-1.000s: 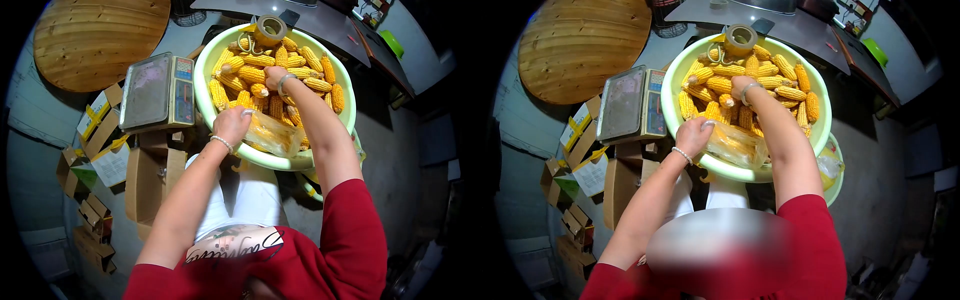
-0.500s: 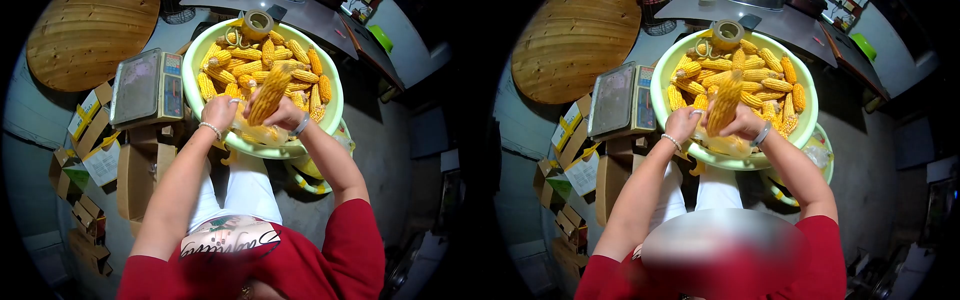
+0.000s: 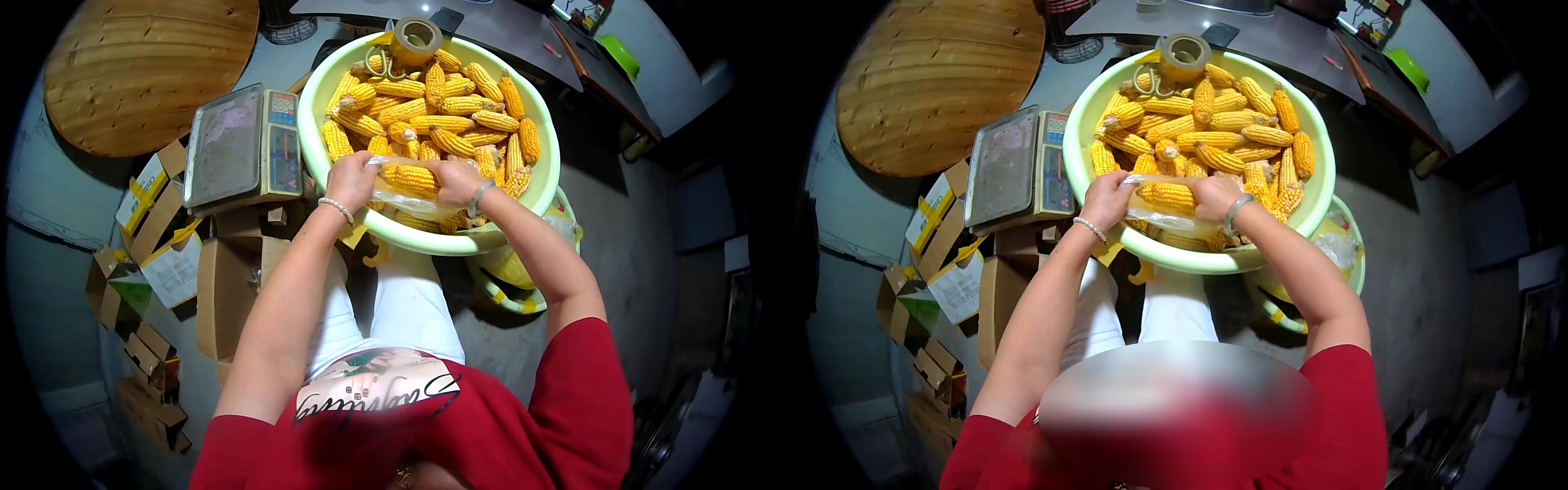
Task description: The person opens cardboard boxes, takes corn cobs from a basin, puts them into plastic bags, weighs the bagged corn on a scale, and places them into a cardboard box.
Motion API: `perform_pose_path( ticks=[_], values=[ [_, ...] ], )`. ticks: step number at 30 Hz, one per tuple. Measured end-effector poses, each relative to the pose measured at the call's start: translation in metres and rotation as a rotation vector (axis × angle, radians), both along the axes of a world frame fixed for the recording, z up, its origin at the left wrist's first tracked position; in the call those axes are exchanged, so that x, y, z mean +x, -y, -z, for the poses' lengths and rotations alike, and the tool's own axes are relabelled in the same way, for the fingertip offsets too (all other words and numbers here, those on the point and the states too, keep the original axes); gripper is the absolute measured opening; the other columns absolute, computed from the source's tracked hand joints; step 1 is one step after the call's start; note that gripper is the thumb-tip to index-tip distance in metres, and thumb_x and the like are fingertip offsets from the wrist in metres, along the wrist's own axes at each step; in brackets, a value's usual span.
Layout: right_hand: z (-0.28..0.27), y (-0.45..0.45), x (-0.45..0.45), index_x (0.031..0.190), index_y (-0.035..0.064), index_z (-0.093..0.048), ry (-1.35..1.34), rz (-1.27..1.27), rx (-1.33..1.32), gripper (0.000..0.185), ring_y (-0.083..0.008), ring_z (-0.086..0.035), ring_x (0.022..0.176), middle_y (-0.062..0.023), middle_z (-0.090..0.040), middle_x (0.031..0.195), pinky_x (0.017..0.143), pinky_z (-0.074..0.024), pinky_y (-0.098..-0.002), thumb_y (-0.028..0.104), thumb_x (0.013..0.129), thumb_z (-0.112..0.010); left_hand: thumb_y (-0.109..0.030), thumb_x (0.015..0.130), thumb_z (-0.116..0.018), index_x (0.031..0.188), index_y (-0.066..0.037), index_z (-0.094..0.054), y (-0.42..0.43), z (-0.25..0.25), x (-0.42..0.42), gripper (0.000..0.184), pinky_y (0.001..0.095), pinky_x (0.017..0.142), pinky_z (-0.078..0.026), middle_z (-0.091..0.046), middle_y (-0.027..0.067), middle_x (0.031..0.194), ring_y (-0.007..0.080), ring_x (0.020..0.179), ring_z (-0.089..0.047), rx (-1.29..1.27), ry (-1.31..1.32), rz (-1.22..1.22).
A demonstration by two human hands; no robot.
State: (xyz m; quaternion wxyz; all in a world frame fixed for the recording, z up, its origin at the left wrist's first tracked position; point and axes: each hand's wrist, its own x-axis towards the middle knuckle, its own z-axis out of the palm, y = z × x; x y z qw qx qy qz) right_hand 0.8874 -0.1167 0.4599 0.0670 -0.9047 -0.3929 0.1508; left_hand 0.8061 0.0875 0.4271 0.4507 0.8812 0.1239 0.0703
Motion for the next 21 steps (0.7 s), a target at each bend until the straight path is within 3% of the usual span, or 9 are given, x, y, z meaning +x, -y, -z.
perform_pose_path(
  ticks=[2, 5, 11, 17, 21],
  values=[
    [-0.001, 0.002, -0.002, 0.125, 0.0138, -0.05, 0.024, -0.009, -0.069, 0.059, -0.0329, -0.061, 0.077, -0.0182, -0.063, 0.079, 0.068, -0.0483, -0.0436, 0.004, 0.066, -0.051, -0.023, 0.083, -0.054, 0.091, -0.004, -0.065, 0.0, 0.0, -0.002, 0.023, 0.0399, 0.074, -0.048, -0.064, 0.018, 0.085, 0.0339, 0.08, -0.062, -0.046, 0.005, 0.0],
    [0.009, 0.005, 0.002, 0.125, 0.0096, -0.049, 0.026, -0.075, -0.019, 0.056, -0.0329, -0.061, 0.079, -0.0188, -0.063, 0.085, 0.07, -0.0491, -0.0424, 0.009, 0.069, -0.052, -0.024, 0.083, -0.054, 0.09, -0.004, -0.065, 0.001, -0.002, -0.003, 0.024, 0.0398, 0.073, -0.047, -0.064, 0.0181, 0.084, 0.0339, 0.079, -0.062, -0.052, 0.017, 0.004],
    [0.013, -0.001, -0.002, 0.112, 0.0026, -0.053, 0.091, -0.073, -0.132, 0.048, -0.0339, -0.06, 0.088, -0.0198, -0.06, 0.097, 0.077, -0.0486, -0.0409, 0.033, 0.076, -0.063, -0.024, 0.083, -0.055, 0.089, -0.003, -0.064, 0.002, -0.006, -0.003, 0.024, 0.0393, 0.07, -0.047, -0.064, 0.0189, 0.081, 0.0339, 0.076, -0.061, 0.001, 0.045, -0.001],
    [0.01, 0.017, -0.004, 0.106, 0.0047, -0.057, 0.187, -0.177, 0.026, 0.042, -0.0343, -0.06, 0.083, -0.0182, -0.061, 0.093, 0.075, -0.0474, -0.0429, 0.039, 0.082, -0.059, -0.023, 0.083, -0.054, 0.085, -0.001, -0.064, -0.002, -0.006, -0.002, 0.024, 0.0382, 0.065, -0.046, -0.063, 0.0188, 0.075, 0.0327, 0.071, -0.061, -0.086, 0.073, -0.052],
    [-0.014, 0.04, 0.0, 0.092, 0.0084, -0.064, 0.005, -0.288, -0.009, 0.032, -0.0341, -0.059, 0.077, -0.0151, -0.063, 0.08, 0.072, -0.0464, -0.0436, 0.038, 0.082, -0.06, -0.023, 0.083, -0.054, 0.083, -0.001, -0.064, 0.0, -0.01, -0.001, 0.024, 0.0379, 0.063, -0.045, -0.062, 0.0185, 0.072, 0.0322, 0.067, -0.06, -0.072, 0.031, -0.058]
  ],
)
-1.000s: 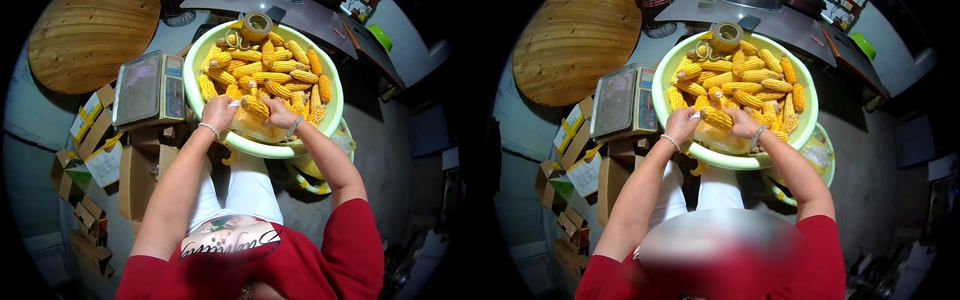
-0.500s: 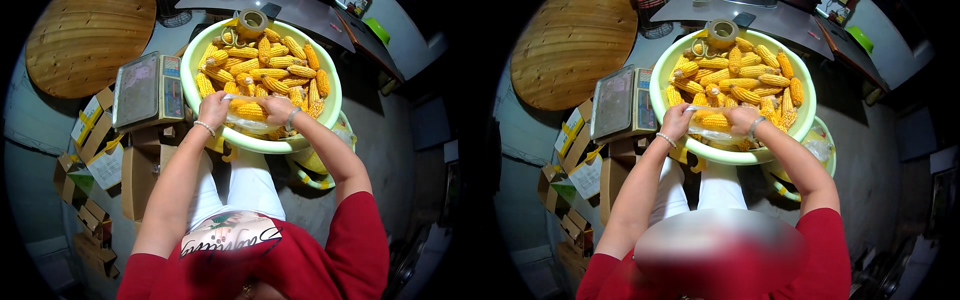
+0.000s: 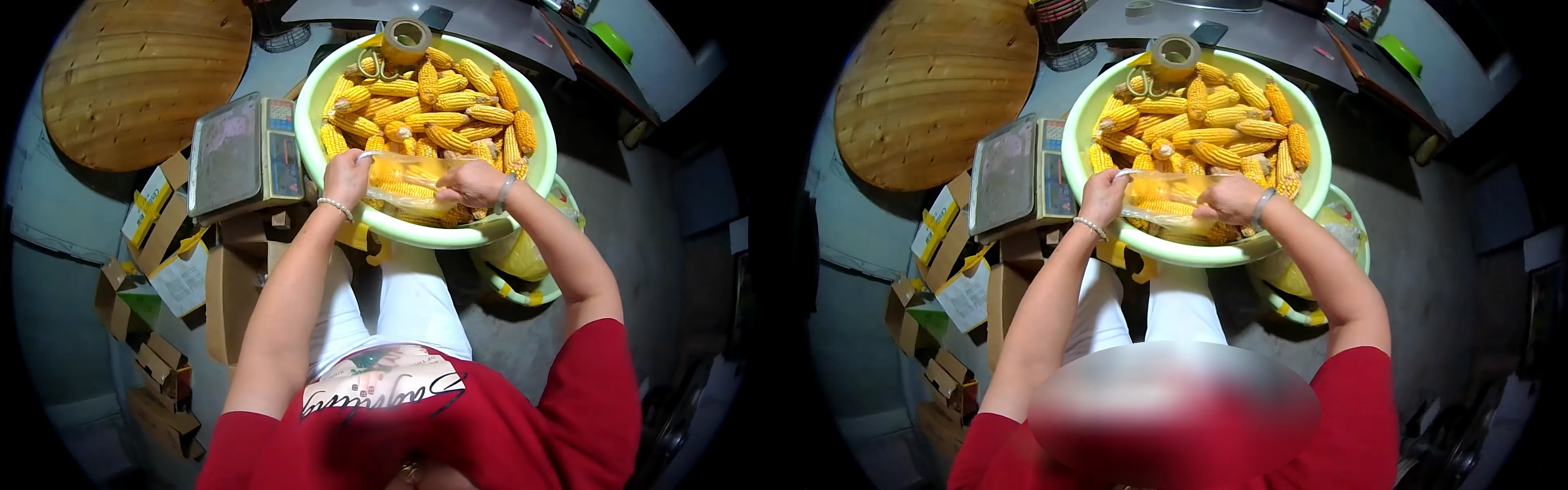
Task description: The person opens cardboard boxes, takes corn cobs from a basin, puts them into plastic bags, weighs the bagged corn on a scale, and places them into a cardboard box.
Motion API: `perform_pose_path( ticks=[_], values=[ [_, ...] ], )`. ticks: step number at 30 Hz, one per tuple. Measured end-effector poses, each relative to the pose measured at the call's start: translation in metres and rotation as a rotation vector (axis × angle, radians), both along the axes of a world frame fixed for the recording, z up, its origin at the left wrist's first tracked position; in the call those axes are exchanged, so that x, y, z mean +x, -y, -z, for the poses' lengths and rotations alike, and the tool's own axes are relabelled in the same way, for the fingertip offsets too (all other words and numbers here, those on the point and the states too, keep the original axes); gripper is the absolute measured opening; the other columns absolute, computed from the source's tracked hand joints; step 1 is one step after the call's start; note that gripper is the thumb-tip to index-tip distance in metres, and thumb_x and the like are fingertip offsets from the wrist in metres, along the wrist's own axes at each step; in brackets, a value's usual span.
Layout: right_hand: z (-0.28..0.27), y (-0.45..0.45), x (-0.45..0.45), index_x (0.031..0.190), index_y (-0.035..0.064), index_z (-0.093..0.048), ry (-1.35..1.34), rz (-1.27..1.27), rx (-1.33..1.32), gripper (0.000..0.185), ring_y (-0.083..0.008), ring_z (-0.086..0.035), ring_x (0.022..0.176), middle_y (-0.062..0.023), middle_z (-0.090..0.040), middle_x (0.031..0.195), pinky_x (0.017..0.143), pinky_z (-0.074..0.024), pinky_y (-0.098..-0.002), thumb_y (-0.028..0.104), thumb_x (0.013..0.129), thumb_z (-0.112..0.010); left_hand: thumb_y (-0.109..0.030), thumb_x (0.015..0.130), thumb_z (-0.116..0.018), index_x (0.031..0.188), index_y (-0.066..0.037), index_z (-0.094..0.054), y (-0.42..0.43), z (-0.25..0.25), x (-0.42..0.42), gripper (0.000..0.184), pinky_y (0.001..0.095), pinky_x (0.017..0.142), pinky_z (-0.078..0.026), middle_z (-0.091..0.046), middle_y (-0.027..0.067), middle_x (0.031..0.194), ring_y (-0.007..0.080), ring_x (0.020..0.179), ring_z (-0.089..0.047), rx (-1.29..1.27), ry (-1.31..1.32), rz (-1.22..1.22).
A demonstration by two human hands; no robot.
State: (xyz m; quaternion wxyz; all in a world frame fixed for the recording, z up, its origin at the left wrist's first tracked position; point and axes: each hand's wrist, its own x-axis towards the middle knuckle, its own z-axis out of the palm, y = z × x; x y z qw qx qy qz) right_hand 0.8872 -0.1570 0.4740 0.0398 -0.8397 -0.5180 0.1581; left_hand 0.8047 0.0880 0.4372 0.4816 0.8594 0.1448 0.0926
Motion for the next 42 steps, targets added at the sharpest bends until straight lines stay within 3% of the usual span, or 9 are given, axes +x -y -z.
perform_pose_path(
  ticks=[3, 4, 7, 10, 19, 27, 30, 39, 42],
  values=[
    [-0.018, 0.015, -0.005, 0.091, 0.0086, -0.064, 0.09, -0.12, -0.061, 0.027, -0.0341, -0.06, 0.074, -0.0147, -0.063, 0.078, 0.07, -0.0467, -0.0438, 0.033, 0.081, -0.061, -0.023, 0.082, -0.054, 0.082, -0.001, -0.064, 0.001, 0.002, 0.001, 0.024, 0.038, 0.062, -0.045, -0.062, 0.0183, 0.071, 0.0319, 0.066, -0.06, 0.011, 0.01, 0.004],
    [-0.022, 0.018, -0.005, 0.083, 0.0073, -0.064, 0.142, -0.166, -0.104, 0.016, -0.0331, -0.06, 0.073, -0.0138, -0.062, 0.075, 0.068, -0.0472, -0.0427, 0.022, 0.076, -0.061, -0.023, 0.082, -0.054, 0.081, -0.001, -0.064, 0.001, 0.003, 0.001, 0.024, 0.038, 0.062, -0.045, -0.062, 0.0182, 0.07, 0.0319, 0.065, -0.06, 0.014, 0.013, 0.004],
    [-0.02, 0.022, -0.004, 0.073, 0.0055, -0.061, 0.27, -0.255, -0.045, 0.009, -0.0312, -0.06, 0.075, -0.0126, -0.06, 0.073, 0.067, -0.0479, -0.0407, 0.013, 0.069, -0.059, -0.019, 0.084, -0.055, 0.081, 0.001, -0.064, 0.001, 0.006, 0.0, 0.022, 0.0301, 0.053, -0.041, -0.054, 0.007, 0.057, 0.0142, 0.053, -0.049, 0.001, 0.089, 0.005],
    [-0.034, 0.018, -0.011, 0.068, 0.005, -0.059, 0.337, -0.292, -0.001, 0.005, -0.0288, -0.059, 0.077, -0.0107, -0.058, 0.073, 0.066, -0.0485, -0.0387, 0.008, 0.066, -0.055, -0.023, 0.082, -0.055, 0.085, -0.002, -0.066, 0.0, 0.001, -0.002, 0.024, 0.0373, 0.064, -0.046, -0.063, 0.0181, 0.073, 0.0312, 0.068, -0.061, 0.038, 0.03, -0.015],
    [-0.058, 0.013, -0.007, 0.066, 0.0062, -0.059, 0.565, -0.16, 0.211, 0.005, -0.0243, -0.056, 0.077, -0.0068, -0.056, 0.076, 0.064, -0.0484, -0.0338, 0.01, 0.069, -0.056, -0.023, 0.076, -0.061, 0.085, -0.004, -0.068, -0.01, -0.047, -0.026, 0.022, 0.0386, 0.068, -0.049, -0.064, 0.0181, 0.078, 0.033, 0.073, -0.063, 0.247, 0.082, 0.011],
    [-0.033, 0.023, -0.016, 0.069, 0.0053, -0.061, 0.615, -0.164, 0.108, 0.01, -0.0222, -0.055, 0.083, -0.0064, -0.058, 0.087, 0.072, -0.0473, -0.034, 0.011, 0.07, -0.053, -0.011, 0.071, -0.06, 0.085, -0.003, -0.065, -0.01, -0.04, -0.045, 0.017, 0.0411, 0.068, -0.049, -0.063, 0.0186, 0.077, 0.0346, 0.074, -0.062, 0.49, 0.114, 0.021],
    [-0.048, 0.019, -0.018, 0.071, 0.0048, -0.06, 0.669, -0.214, 0.321, 0.008, -0.0219, -0.055, 0.081, -0.0059, -0.058, 0.086, 0.071, -0.0463, -0.0344, 0.011, 0.069, -0.054, -0.009, 0.072, -0.059, 0.088, -0.004, -0.064, -0.006, -0.049, -0.046, 0.017, 0.0407, 0.069, -0.049, -0.063, 0.0175, 0.08, 0.034, 0.075, -0.061, 0.596, 0.236, -0.007],
    [-0.037, 0.018, -0.026, 0.082, 0.0087, -0.063, 0.738, 0.146, 0.686, 0.016, -0.0229, -0.06, 0.076, -0.0058, -0.06, 0.081, 0.063, -0.049, -0.0324, 0.002, 0.069, -0.057, -0.011, 0.079, -0.058, 0.089, -0.003, -0.065, 0.002, -0.061, -0.047, 0.014, 0.0368, 0.063, -0.049, -0.064, 0.0164, 0.075, 0.033, 0.069, -0.061, 0.431, 0.386, -0.042],
    [-0.043, 0.023, -0.029, 0.086, 0.0087, -0.063, 0.612, 0.302, 0.704, 0.014, -0.0259, -0.061, 0.071, -0.0084, -0.062, 0.08, 0.061, -0.0501, -0.0342, 0.001, 0.075, -0.058, -0.013, 0.081, -0.06, 0.089, -0.003, -0.066, 0.001, -0.068, -0.047, 0.014, 0.0315, 0.059, -0.048, -0.063, 0.0143, 0.069, 0.0259, 0.062, -0.063, 0.319, 0.367, -0.048]
  ],
)
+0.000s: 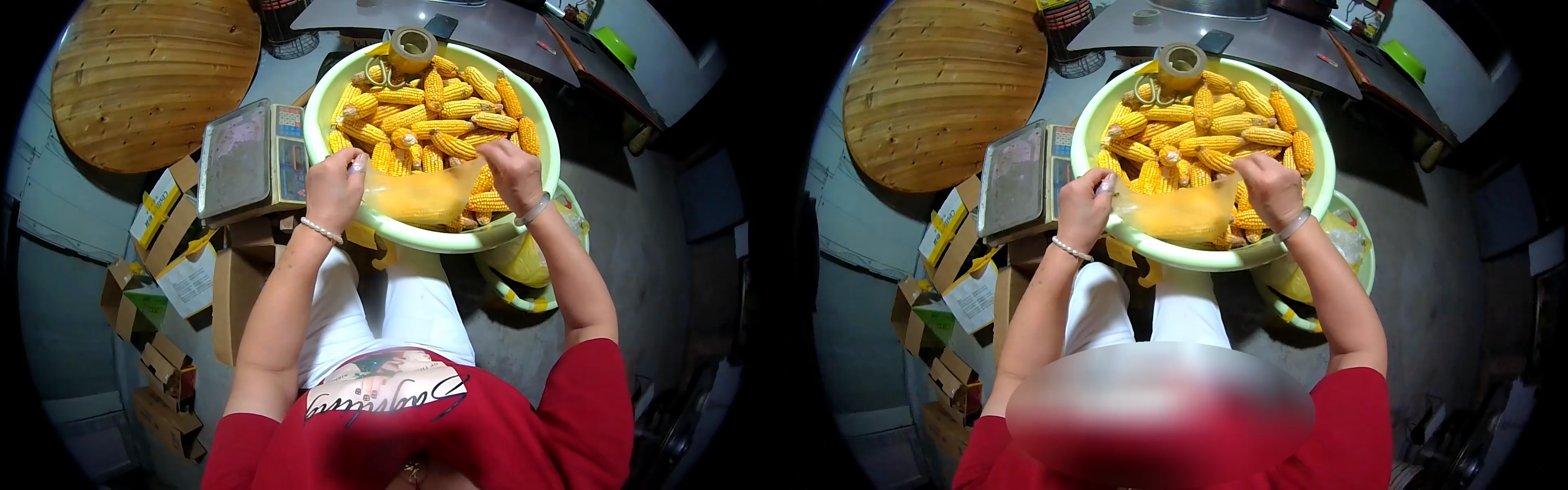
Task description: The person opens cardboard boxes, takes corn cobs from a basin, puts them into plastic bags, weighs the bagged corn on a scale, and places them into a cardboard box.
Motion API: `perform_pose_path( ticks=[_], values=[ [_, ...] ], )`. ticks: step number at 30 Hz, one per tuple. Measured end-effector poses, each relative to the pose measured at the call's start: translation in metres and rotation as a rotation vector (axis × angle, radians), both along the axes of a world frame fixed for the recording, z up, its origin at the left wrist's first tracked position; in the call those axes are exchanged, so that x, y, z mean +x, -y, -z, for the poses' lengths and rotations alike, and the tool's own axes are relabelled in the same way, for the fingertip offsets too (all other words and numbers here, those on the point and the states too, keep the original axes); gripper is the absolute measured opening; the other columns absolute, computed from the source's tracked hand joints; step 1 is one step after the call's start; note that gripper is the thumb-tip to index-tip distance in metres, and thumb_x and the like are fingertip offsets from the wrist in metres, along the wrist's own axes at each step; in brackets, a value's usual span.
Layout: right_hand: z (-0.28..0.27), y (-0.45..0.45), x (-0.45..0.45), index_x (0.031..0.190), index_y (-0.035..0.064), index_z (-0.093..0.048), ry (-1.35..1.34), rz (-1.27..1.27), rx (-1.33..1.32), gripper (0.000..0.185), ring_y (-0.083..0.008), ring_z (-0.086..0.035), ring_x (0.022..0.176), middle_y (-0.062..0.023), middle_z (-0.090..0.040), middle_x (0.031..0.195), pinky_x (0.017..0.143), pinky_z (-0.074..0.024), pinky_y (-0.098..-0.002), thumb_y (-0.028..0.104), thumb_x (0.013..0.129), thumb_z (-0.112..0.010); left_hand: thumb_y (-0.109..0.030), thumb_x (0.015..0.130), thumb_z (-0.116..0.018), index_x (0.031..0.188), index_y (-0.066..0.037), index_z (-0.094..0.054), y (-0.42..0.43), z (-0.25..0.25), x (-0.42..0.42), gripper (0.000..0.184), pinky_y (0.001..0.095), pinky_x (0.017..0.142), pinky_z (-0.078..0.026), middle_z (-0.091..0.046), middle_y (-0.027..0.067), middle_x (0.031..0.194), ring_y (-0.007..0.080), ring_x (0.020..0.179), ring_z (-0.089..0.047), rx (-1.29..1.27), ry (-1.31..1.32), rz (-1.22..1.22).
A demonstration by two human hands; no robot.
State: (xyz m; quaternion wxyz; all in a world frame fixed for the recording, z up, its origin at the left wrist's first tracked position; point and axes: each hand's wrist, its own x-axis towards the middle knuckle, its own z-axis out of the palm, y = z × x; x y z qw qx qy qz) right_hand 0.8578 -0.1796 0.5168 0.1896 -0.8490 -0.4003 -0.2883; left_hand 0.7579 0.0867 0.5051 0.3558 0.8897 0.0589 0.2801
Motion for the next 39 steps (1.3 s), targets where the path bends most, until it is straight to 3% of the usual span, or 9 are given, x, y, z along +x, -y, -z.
perform_pose_path(
  ticks=[4, 10, 13, 18, 21, 27, 29, 34, 39],
  values=[
    [-0.001, -0.009, 0.015, 0.089, 0.0052, -0.062, -0.193, -0.142, 0.199, 0.009, -0.0284, -0.061, 0.07, -0.0114, -0.061, 0.08, 0.062, -0.0494, -0.0332, 0.003, 0.08, -0.06, -0.009, 0.079, -0.061, 0.088, -0.001, -0.067, 0.004, -0.012, 0.008, 0.013, 0.0247, 0.055, -0.045, -0.064, 0.0061, 0.066, 0.0104, 0.058, -0.058, -0.144, -0.026, 0.032],
    [-0.007, -0.023, 0.01, 0.089, 0.0026, -0.063, -0.544, -0.261, 0.303, 0.014, -0.0185, -0.062, 0.064, -0.0095, -0.061, 0.077, 0.055, -0.0503, -0.028, -0.005, 0.079, -0.057, -0.002, 0.078, -0.055, 0.091, 0.001, -0.064, 0.008, -0.026, 0.022, 0.017, 0.0197, 0.06, -0.044, -0.063, 0.003, 0.072, 0.0087, 0.065, -0.058, -0.835, -0.186, 0.375],
    [-0.012, -0.034, 0.004, 0.089, 0.0031, -0.064, -0.579, -0.326, 0.281, 0.016, -0.0169, -0.063, 0.065, -0.0083, -0.062, 0.078, 0.057, -0.0507, -0.0273, -0.006, 0.077, -0.059, -0.001, 0.078, -0.054, 0.092, 0.001, -0.064, 0.016, -0.041, 0.024, 0.018, 0.0187, 0.062, -0.044, -0.062, 0.0032, 0.073, 0.0082, 0.068, -0.058, -0.878, -0.213, 0.468],
    [-0.025, -0.057, -0.009, 0.086, 0.0048, -0.062, -0.41, -0.379, 0.224, 0.015, -0.0226, -0.06, 0.068, -0.0096, -0.061, 0.077, 0.061, -0.0484, -0.0304, -0.002, 0.073, -0.063, -0.012, 0.072, -0.067, 0.1, -0.002, -0.063, 0.04, -0.041, 0.032, 0.03, 0.0242, 0.06, -0.047, -0.062, 0.0057, 0.072, 0.0098, 0.064, -0.058, -0.226, -0.226, 0.459],
    [-0.023, -0.06, -0.01, 0.084, 0.0046, -0.061, -0.35, -0.345, 0.221, 0.014, -0.0239, -0.059, 0.066, -0.0093, -0.059, 0.075, 0.059, -0.0472, -0.0298, 0.0, 0.071, -0.065, -0.017, 0.071, -0.068, 0.099, -0.003, -0.064, 0.042, -0.041, 0.033, 0.032, 0.0274, 0.06, -0.048, -0.061, 0.0078, 0.069, 0.015, 0.061, -0.058, -0.104, -0.207, 0.416],
    [-0.02, -0.054, -0.013, 0.082, 0.0036, -0.061, -0.409, -0.248, 0.263, 0.013, -0.0212, -0.059, 0.062, -0.0098, -0.058, 0.072, 0.057, -0.0459, -0.029, 0.002, 0.071, -0.067, -0.023, 0.072, -0.065, 0.086, -0.004, -0.066, 0.046, -0.038, 0.045, 0.024, 0.0329, 0.061, -0.049, -0.063, 0.0131, 0.068, 0.0233, 0.063, -0.062, -0.047, -0.357, 0.487],
    [-0.019, -0.047, -0.012, 0.083, 0.0018, -0.06, -0.449, -0.21, 0.232, 0.012, -0.0185, -0.058, 0.061, -0.0094, -0.057, 0.07, 0.057, -0.0453, -0.0273, 0.001, 0.073, -0.067, -0.027, 0.072, -0.063, 0.081, -0.006, -0.067, 0.05, -0.035, 0.047, 0.024, 0.0384, 0.065, -0.049, -0.064, 0.015, 0.072, 0.0303, 0.069, -0.063, 0.045, -0.245, 0.498],
    [-0.012, -0.036, -0.017, 0.089, -0.0012, -0.061, -0.719, -0.264, 0.425, 0.009, -0.0088, -0.057, 0.063, -0.0038, -0.062, 0.075, 0.057, -0.0455, -0.0209, -0.003, 0.081, -0.062, -0.027, 0.07, -0.064, 0.077, -0.007, -0.067, 0.061, -0.027, 0.052, 0.022, 0.039, 0.064, -0.049, -0.062, 0.0163, 0.07, 0.0317, 0.068, -0.061, 0.024, -0.174, 0.457],
    [-0.004, -0.047, -0.006, 0.089, 0.0013, -0.06, -0.477, -0.162, 0.333, 0.01, -0.0176, -0.059, 0.06, -0.0087, -0.062, 0.074, 0.056, -0.0455, -0.0262, -0.002, 0.079, -0.06, -0.022, 0.072, -0.065, 0.072, -0.003, -0.065, 0.065, -0.016, 0.059, 0.019, 0.0303, 0.055, -0.047, -0.062, 0.0097, 0.062, 0.0172, 0.055, -0.059, -0.3, -0.148, 0.436]
  ],
)
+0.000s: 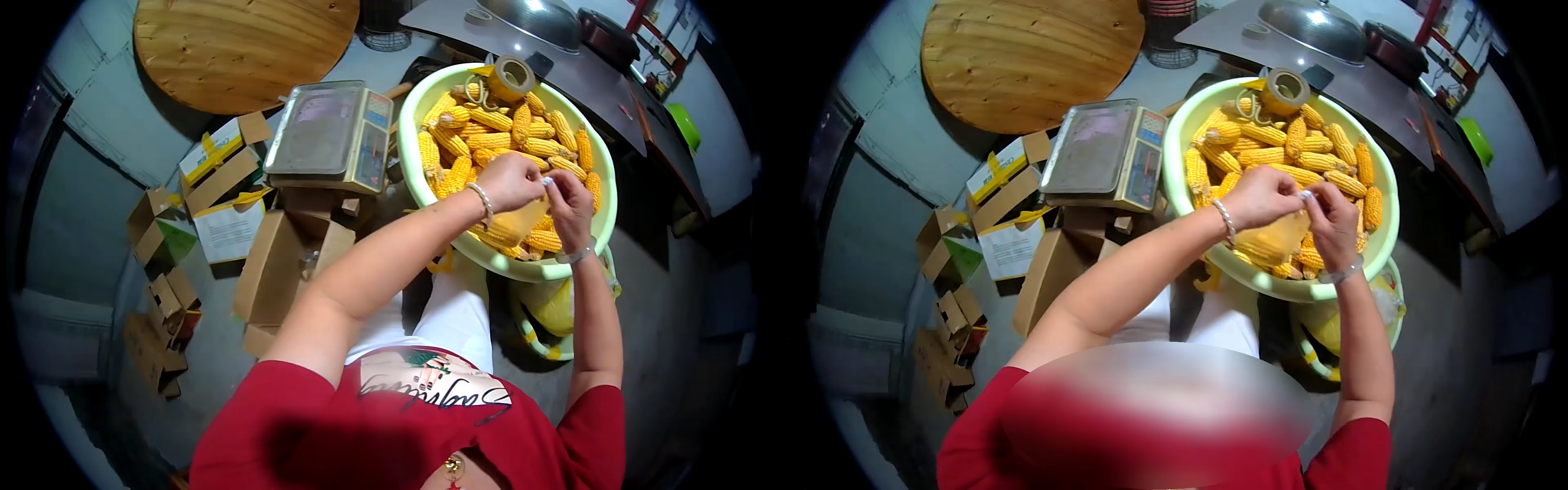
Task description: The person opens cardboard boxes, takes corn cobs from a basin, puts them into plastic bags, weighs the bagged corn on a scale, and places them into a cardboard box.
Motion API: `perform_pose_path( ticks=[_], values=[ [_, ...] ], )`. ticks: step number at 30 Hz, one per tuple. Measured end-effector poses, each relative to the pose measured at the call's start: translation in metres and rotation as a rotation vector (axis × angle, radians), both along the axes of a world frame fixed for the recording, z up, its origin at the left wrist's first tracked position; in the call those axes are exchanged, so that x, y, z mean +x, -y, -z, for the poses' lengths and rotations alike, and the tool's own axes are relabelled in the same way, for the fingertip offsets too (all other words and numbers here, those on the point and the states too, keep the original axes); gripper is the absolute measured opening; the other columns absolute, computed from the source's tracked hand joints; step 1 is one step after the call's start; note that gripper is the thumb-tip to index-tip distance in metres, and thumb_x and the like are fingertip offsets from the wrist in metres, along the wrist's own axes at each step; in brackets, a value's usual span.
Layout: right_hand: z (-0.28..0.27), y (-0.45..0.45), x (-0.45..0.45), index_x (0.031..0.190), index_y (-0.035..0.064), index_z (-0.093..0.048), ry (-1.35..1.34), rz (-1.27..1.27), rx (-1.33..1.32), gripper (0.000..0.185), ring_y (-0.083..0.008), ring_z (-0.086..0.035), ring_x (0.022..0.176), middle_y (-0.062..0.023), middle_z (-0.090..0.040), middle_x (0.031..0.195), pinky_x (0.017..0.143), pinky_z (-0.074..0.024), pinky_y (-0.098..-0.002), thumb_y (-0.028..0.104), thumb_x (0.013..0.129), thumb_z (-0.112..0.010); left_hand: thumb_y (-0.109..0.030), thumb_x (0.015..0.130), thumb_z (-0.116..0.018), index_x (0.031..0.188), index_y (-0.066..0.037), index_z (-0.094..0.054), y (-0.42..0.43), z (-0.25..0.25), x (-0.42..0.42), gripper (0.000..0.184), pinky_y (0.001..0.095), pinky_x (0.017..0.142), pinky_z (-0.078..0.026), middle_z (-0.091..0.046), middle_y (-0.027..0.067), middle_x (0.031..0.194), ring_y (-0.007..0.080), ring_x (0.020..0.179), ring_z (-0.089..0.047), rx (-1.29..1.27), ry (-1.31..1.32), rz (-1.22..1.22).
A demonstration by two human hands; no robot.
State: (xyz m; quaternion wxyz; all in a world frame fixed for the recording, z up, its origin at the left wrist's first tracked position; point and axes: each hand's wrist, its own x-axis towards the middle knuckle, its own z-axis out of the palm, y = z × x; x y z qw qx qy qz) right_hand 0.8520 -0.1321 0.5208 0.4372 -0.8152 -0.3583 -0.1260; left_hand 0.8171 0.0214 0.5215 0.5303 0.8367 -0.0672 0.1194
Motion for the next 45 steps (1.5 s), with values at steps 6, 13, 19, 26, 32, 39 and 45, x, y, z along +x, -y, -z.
perform_pose_path(
  ticks=[6, 13, 19, 26, 32, 39, 45],
  values=[
    [-0.006, -0.001, 0.013, 0.086, 0.0045, -0.06, 0.204, -0.075, -0.073, 0.014, -0.0296, -0.06, 0.068, -0.0143, -0.059, 0.074, 0.06, -0.0471, -0.0342, -0.003, 0.074, -0.059, -0.019, 0.076, -0.065, 0.071, -0.003, -0.062, -0.017, -0.02, -0.003, 0.017, 0.0204, 0.04, -0.035, -0.053, 0.0007, 0.057, 0.0068, 0.044, -0.045, -0.368, -0.406, 0.109],
    [-0.004, -0.003, 0.002, 0.097, 0.0029, -0.063, -0.146, -0.022, 0.076, 0.019, -0.0182, -0.062, 0.068, -0.0104, -0.063, 0.077, 0.061, -0.0488, -0.0284, 0.002, 0.078, -0.062, -0.017, 0.08, -0.066, 0.074, -0.003, -0.06, -0.015, -0.028, -0.001, 0.016, 0.0201, 0.041, -0.035, -0.053, 0.0008, 0.059, 0.0074, 0.045, -0.045, -0.594, -0.386, 0.048],
    [0.033, 0.042, -0.002, 0.096, 0.002, -0.063, -0.11, 0.12, -0.161, 0.018, -0.0193, -0.064, 0.069, -0.0111, -0.065, 0.081, 0.062, -0.0495, -0.0281, 0.005, 0.079, -0.063, -0.014, 0.079, -0.067, 0.078, -0.003, -0.062, -0.028, -0.049, 0.0, 0.012, 0.02, 0.041, -0.035, -0.054, 0.0007, 0.06, 0.0067, 0.046, -0.047, -0.574, -0.254, 0.009],
    [0.096, 0.073, -0.014, 0.089, 0.0014, -0.066, -0.23, 0.168, -0.154, 0.012, -0.0203, -0.064, 0.065, -0.0134, -0.066, 0.077, 0.061, -0.0495, -0.0291, 0.005, 0.078, -0.063, -0.014, 0.081, -0.065, 0.085, -0.002, -0.064, -0.07, -0.096, -0.006, 0.013, 0.0182, 0.044, -0.038, -0.058, 0.0006, 0.066, 0.0055, 0.05, -0.048, -0.598, -0.013, -0.032],
    [0.102, 0.069, -0.02, 0.087, 0.0016, -0.066, -0.194, 0.18, -0.195, 0.012, -0.0246, -0.064, 0.067, -0.0148, -0.065, 0.078, 0.062, -0.0495, -0.0312, 0.005, 0.077, -0.062, -0.01, 0.077, -0.069, 0.08, -0.004, -0.063, -0.145, -0.129, -0.023, 0.009, 0.0173, 0.043, -0.038, -0.059, -0.0003, 0.064, 0.0038, 0.047, -0.049, -0.708, 0.072, -0.14],
    [0.095, 0.064, -0.026, 0.086, 0.0024, -0.065, -0.143, 0.186, -0.266, 0.012, -0.0294, -0.063, 0.069, -0.016, -0.064, 0.079, 0.063, -0.0497, -0.034, 0.004, 0.075, -0.061, -0.013, 0.084, -0.063, 0.082, -0.006, -0.06, -0.225, -0.114, -0.032, 0.008, 0.0154, 0.048, -0.036, -0.052, -0.0036, 0.064, 0.0022, 0.052, -0.046, -0.693, 0.017, -0.338],
    [0.1, 0.064, -0.024, 0.085, 0.0028, -0.065, -0.121, 0.204, -0.289, 0.011, -0.0307, -0.062, 0.068, -0.0162, -0.063, 0.077, 0.063, -0.0494, -0.0358, 0.003, 0.074, -0.06, -0.015, 0.084, -0.063, 0.076, -0.01, -0.055, -0.296, -0.045, -0.015, 0.013, 0.0183, 0.047, -0.039, -0.052, -0.0029, 0.063, 0.0047, 0.052, -0.049, -0.748, -0.078, -0.558]
  ],
)
